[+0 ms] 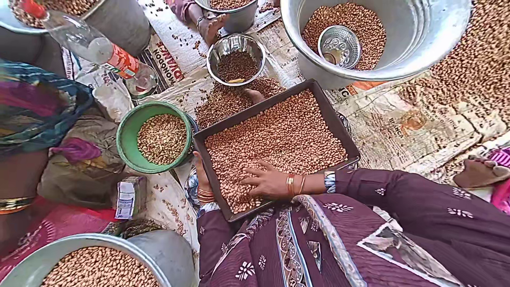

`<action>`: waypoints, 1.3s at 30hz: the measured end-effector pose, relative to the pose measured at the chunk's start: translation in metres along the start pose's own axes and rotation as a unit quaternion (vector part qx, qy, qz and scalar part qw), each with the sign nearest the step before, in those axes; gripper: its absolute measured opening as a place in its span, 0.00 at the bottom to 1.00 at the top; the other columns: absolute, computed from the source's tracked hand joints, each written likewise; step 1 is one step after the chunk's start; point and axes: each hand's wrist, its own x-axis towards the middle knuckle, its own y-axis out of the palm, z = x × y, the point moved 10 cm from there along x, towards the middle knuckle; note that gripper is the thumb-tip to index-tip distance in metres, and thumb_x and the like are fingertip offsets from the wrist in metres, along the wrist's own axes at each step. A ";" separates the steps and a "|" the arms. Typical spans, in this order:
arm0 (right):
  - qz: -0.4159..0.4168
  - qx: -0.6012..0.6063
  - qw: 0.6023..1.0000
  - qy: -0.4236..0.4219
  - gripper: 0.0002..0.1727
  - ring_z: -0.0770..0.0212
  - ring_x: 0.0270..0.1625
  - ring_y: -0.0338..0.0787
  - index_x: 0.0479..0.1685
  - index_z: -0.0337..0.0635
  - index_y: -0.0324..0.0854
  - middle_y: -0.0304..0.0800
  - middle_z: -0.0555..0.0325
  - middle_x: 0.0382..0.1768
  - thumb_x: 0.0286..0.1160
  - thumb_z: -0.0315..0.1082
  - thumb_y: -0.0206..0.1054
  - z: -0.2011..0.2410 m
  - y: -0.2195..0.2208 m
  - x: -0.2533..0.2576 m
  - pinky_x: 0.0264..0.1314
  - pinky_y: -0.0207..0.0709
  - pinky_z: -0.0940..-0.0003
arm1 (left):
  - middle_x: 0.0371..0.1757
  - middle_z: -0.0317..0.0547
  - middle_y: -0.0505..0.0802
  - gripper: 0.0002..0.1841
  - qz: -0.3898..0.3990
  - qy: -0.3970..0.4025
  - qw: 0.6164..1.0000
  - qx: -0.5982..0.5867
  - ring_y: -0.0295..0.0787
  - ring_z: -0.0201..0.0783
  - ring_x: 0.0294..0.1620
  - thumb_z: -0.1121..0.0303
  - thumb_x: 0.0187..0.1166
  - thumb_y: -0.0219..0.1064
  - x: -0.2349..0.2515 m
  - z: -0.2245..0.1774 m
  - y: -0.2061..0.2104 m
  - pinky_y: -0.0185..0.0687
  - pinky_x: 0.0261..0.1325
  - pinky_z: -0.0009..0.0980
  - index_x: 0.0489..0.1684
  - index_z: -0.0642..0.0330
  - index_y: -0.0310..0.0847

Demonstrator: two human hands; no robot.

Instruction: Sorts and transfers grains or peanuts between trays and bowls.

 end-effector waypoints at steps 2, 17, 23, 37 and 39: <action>-0.019 -0.032 0.998 0.045 0.18 0.33 0.94 0.53 0.64 0.57 0.88 0.69 0.57 0.88 0.79 0.29 0.66 -0.032 -0.009 -0.046 0.80 0.43 0.11 | 0.61 0.31 0.94 0.28 0.013 0.007 1.000 -0.004 0.90 0.24 0.61 0.40 0.90 0.46 0.003 0.006 -0.004 0.90 0.61 0.28 0.76 0.45 0.74; -0.085 0.044 0.977 0.189 0.60 0.11 0.88 0.46 0.91 0.79 0.59 0.48 0.25 0.91 0.46 0.67 0.86 -0.132 -0.050 -0.010 0.72 0.52 0.07 | 0.49 0.33 0.96 0.24 -0.044 -0.048 0.998 -0.015 0.94 0.22 0.50 0.44 0.88 0.55 0.000 0.014 -0.018 0.92 0.51 0.24 0.69 0.50 0.76; -0.009 -0.002 1.000 -0.026 0.37 0.28 0.94 0.47 0.74 0.60 0.83 0.61 0.40 0.90 0.58 0.55 0.84 -0.038 -0.012 0.033 0.80 0.36 0.10 | 0.54 0.31 0.95 0.29 -0.028 -0.034 0.999 0.008 0.92 0.22 0.55 0.37 0.85 0.55 0.000 0.007 -0.011 0.91 0.56 0.25 0.73 0.48 0.74; -0.241 -0.010 0.924 0.297 0.66 0.18 0.90 0.48 0.88 0.61 0.68 0.50 0.33 0.92 0.27 0.46 0.94 -0.186 -0.072 -0.129 0.77 0.44 0.12 | 0.51 0.33 0.95 0.21 -0.031 -0.044 0.999 -0.008 0.93 0.23 0.52 0.52 0.91 0.50 -0.002 0.009 -0.008 0.92 0.55 0.25 0.72 0.56 0.70; -0.228 -0.001 0.939 0.258 0.57 0.17 0.88 0.51 0.87 0.66 0.69 0.54 0.38 0.92 0.43 0.57 0.89 -0.178 -0.070 -0.085 0.68 0.54 0.08 | 0.52 0.32 0.94 0.21 -0.032 -0.043 0.999 0.006 0.92 0.22 0.53 0.56 0.94 0.42 -0.004 0.004 -0.004 0.91 0.56 0.24 0.73 0.59 0.67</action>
